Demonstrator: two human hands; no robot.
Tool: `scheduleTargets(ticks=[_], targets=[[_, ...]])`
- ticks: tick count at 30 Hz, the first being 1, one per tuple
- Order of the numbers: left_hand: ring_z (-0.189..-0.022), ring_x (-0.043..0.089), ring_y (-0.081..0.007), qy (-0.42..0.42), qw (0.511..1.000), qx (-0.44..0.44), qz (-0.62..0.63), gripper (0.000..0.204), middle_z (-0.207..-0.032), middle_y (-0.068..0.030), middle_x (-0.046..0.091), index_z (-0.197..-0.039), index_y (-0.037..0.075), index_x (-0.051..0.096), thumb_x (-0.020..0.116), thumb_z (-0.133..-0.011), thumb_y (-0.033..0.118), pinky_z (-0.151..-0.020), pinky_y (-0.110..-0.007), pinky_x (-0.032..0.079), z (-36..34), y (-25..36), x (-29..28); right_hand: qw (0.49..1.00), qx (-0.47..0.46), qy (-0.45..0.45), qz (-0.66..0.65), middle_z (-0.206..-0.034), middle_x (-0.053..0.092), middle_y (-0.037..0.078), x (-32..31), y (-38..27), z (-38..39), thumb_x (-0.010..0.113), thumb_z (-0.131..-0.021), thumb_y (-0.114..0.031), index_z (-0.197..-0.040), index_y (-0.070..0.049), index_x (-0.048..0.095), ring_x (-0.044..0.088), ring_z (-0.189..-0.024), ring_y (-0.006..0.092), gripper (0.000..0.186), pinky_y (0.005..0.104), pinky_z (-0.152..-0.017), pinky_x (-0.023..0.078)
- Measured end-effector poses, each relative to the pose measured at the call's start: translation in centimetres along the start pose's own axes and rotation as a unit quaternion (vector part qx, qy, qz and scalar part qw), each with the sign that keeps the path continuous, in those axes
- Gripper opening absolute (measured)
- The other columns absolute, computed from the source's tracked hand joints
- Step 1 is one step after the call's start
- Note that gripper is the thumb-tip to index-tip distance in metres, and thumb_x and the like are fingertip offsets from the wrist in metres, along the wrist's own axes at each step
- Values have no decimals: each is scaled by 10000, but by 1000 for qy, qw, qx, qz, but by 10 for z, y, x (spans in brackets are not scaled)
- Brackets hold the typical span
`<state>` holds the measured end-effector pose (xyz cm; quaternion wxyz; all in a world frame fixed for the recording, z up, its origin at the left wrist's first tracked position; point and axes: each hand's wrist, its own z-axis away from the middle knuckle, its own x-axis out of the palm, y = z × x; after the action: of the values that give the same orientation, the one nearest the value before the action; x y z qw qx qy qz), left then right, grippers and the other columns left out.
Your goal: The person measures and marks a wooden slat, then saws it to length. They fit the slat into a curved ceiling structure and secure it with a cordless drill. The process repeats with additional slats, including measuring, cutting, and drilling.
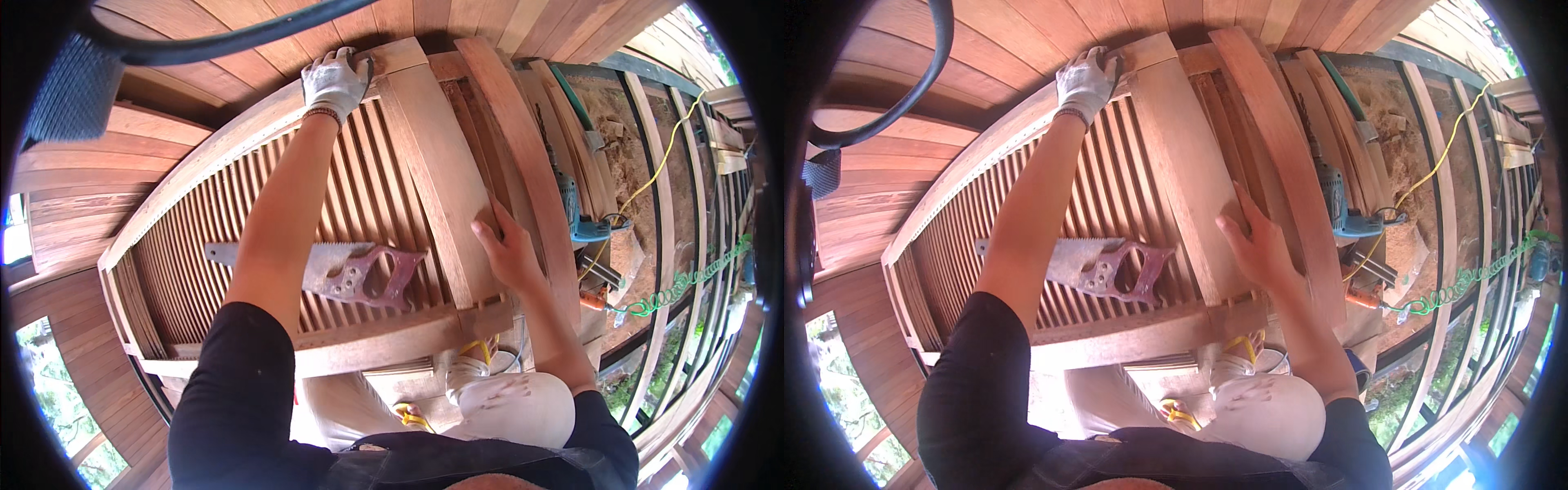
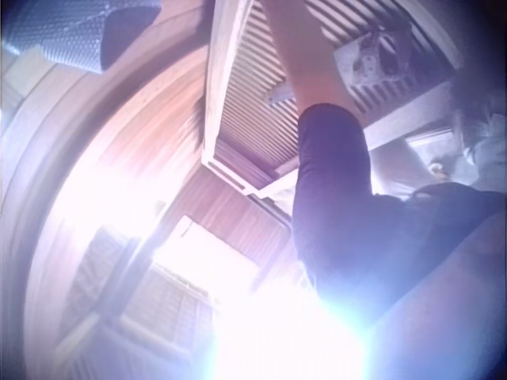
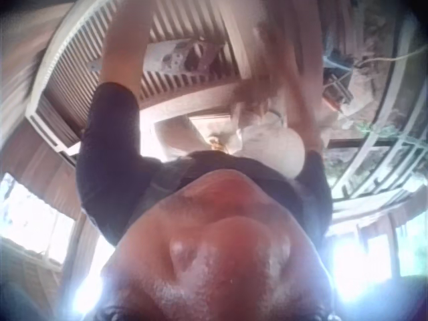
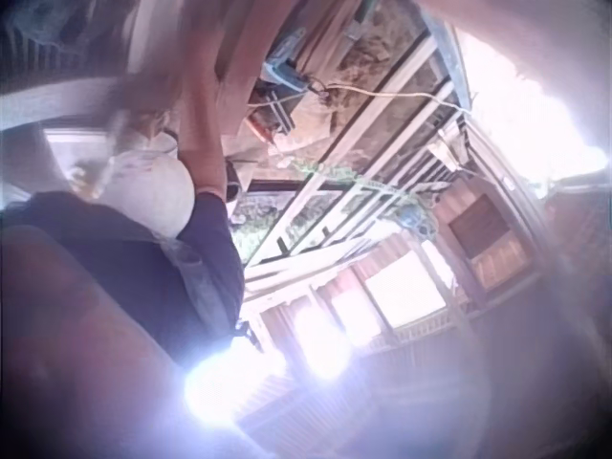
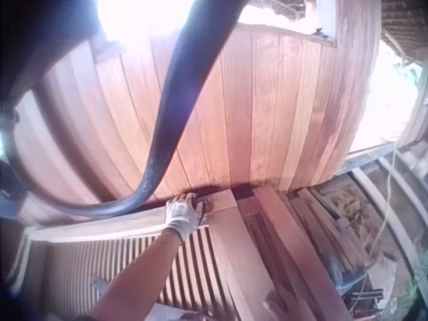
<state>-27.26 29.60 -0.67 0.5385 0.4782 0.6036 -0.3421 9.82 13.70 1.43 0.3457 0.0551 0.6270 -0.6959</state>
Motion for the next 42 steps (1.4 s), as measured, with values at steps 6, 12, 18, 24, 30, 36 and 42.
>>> scheduleTargets(ticks=[6, 12, 18, 24, 30, 36, 42], targets=[[-1378, 504, -366, 2, 977, 60, 205, 630, -1460, -195, 564, -1439, 83, 540, 672, -939, 442, -1173, -438, 387, 92, 0, -25, 996, 13, 46, -71, -1152, 728, 225, -4, 53, 28, 675, -985, -358, -1449, -60, 563, 720, -1049, 327, 563, 358, -854, 540], [-1200, 653, -365, -98, 919, 70, 375, 541, -1358, -217, 630, -1439, 67, 518, 712, -956, 213, -1006, -415, 546, 352, 71, -86, 982, 83, 28, -169, -1181, 713, 140, -37, 47, 94, 688, -977, -206, -1375, 15, 606, 634, -1003, 144, 463, 304, -884, 518], [-1229, 642, -272, -223, 830, -159, 486, 614, -1346, -164, 652, -1480, 49, 496, 740, -929, 160, -1020, -326, 516, 361, 142, -110, 991, -131, 38, 4, -1381, 599, 215, -25, 69, 140, 769, -825, -119, -1518, -11, 441, 602, -1239, 326, 774, 404, -1060, 468], [-1062, 664, -122, -273, 622, -296, 672, 414, -1140, -33, 698, -1261, 45, 661, 769, -942, 285, -815, -263, 553, 328, 142, -68, 990, -136, -35, 4, -1455, 521, 218, -27, 61, 142, 873, -707, -122, -1594, -45, 302, 519, -1324, 395, 1058, 457, -1119, 428], [-735, 596, -49, -264, 611, -317, 676, 234, -875, 44, 649, -1109, 67, 702, 762, -947, 225, -626, -228, 465, 330, 147, -72, 991, -118, -54, -38, -1393, 569, 213, -31, 68, 138, 951, -627, -163, -1581, -72, 353, 546, -1292, 384, 1129, 452, -1095, 447], [-700, 551, -39, -255, 592, -269, 715, 112, -816, 53, 599, -1058, 80, 713, 731, -966, 143, -601, -213, 424, 336, 142, -68, 992, -97, -67, -40, -1441, 566, 190, -37, 75, 137, 965, -629, -207, -1559, -55, 402, 563, -1316, 334, 1098, 427, -1110, 441], [-579, 503, -53, -262, 585, -282, 714, 69, -718, 51, 573, -962, 107, 676, 733, -961, 146, -512, -232, 374, 337, 138, -57, 987, -137, -68, -44, -1432, 574, 175, -43, 82, 136, 960, -638, -220, -1499, -43, 472, 575, -1295, 353, 1005, 422, -1096, 454]])
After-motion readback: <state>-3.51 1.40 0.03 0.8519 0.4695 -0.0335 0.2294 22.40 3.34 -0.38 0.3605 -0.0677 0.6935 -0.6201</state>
